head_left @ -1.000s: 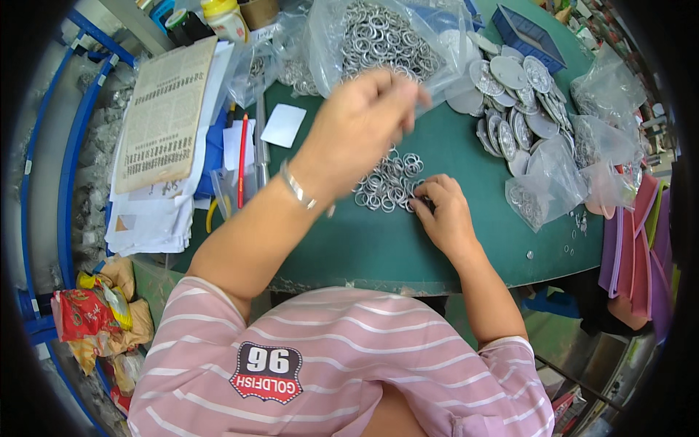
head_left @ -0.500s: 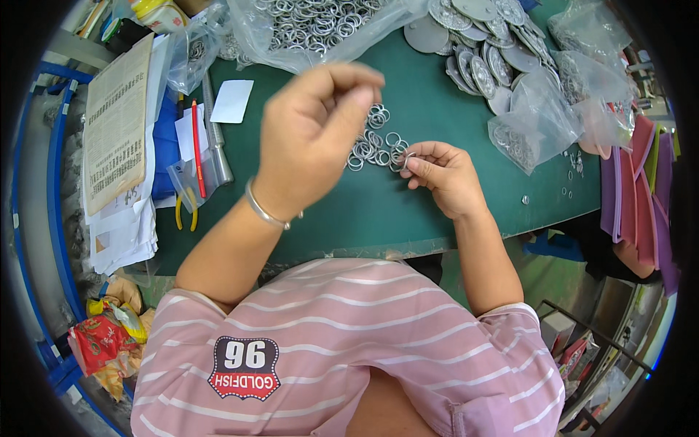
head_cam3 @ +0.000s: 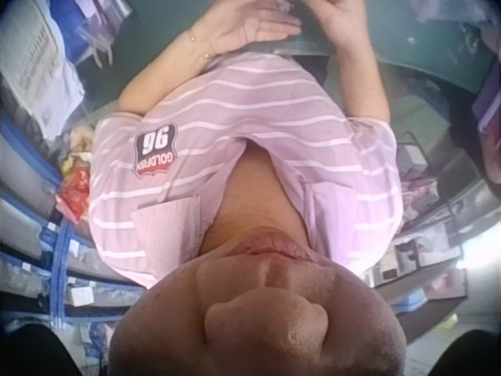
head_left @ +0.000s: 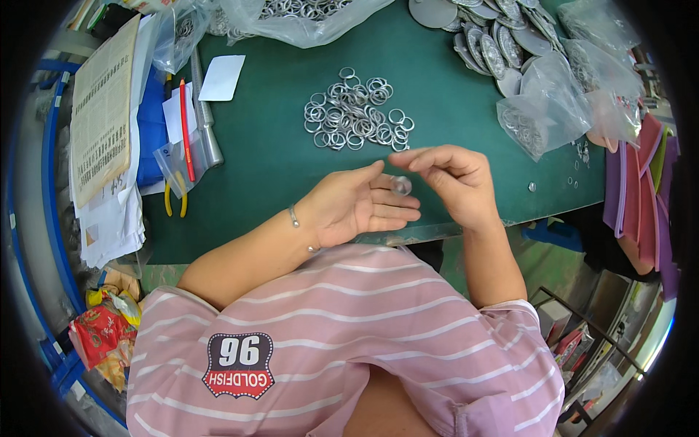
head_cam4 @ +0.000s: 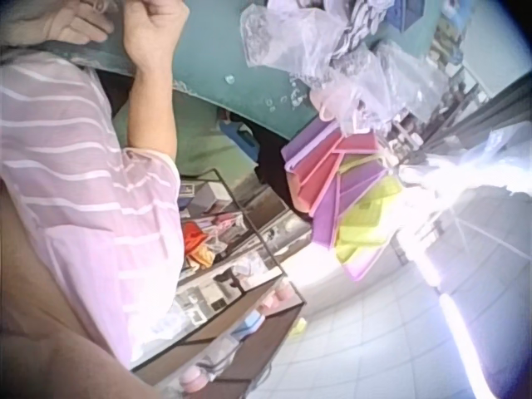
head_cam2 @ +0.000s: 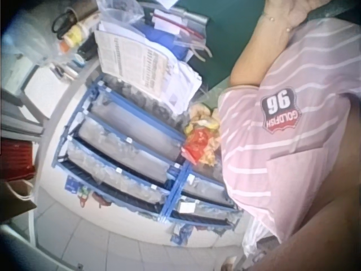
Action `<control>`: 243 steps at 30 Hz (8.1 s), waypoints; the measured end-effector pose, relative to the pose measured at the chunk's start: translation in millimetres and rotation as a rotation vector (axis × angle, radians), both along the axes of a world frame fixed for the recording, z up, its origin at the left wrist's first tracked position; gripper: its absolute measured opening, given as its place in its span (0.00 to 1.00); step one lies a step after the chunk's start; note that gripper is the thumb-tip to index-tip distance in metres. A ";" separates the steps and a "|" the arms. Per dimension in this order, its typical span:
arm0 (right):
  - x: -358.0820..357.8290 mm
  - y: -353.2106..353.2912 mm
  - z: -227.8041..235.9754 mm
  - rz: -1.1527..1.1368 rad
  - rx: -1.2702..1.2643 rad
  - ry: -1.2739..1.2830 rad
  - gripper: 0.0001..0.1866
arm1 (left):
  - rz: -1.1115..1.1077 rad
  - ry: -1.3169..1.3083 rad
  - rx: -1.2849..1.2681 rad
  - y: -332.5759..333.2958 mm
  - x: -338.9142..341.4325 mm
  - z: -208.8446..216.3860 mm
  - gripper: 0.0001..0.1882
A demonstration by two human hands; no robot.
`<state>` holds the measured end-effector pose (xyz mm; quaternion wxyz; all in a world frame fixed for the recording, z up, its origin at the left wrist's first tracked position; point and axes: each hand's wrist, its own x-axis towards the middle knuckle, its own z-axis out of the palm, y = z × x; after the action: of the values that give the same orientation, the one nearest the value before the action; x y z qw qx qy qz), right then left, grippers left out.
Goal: The person assembles small metal rings into keychains by hand, linking them together and placing the finished items into a plastic bag. They also use a red pen to write on a small white card.
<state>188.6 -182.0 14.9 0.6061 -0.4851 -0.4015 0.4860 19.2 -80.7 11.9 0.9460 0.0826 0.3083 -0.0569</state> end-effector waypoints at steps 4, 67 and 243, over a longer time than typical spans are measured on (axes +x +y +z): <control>12.7 19.5 -0.3 -0.280 -0.159 -0.769 0.08 | -0.002 -0.133 0.037 -0.8 -8.3 -20.2 0.15; 18.6 38.7 40.6 0.348 -0.124 -0.593 0.08 | 0.031 -0.044 0.041 -3.8 -6.9 -16.5 0.25; 3.5 20.0 -8.1 -0.054 -0.001 -1.085 0.12 | -0.028 0.064 0.069 -7.2 -10.6 -3.5 0.16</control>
<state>192.1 -162.0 6.8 0.3239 -0.6769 -0.6437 0.1502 8.6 -87.9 8.4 0.9313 0.1176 0.3391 -0.0621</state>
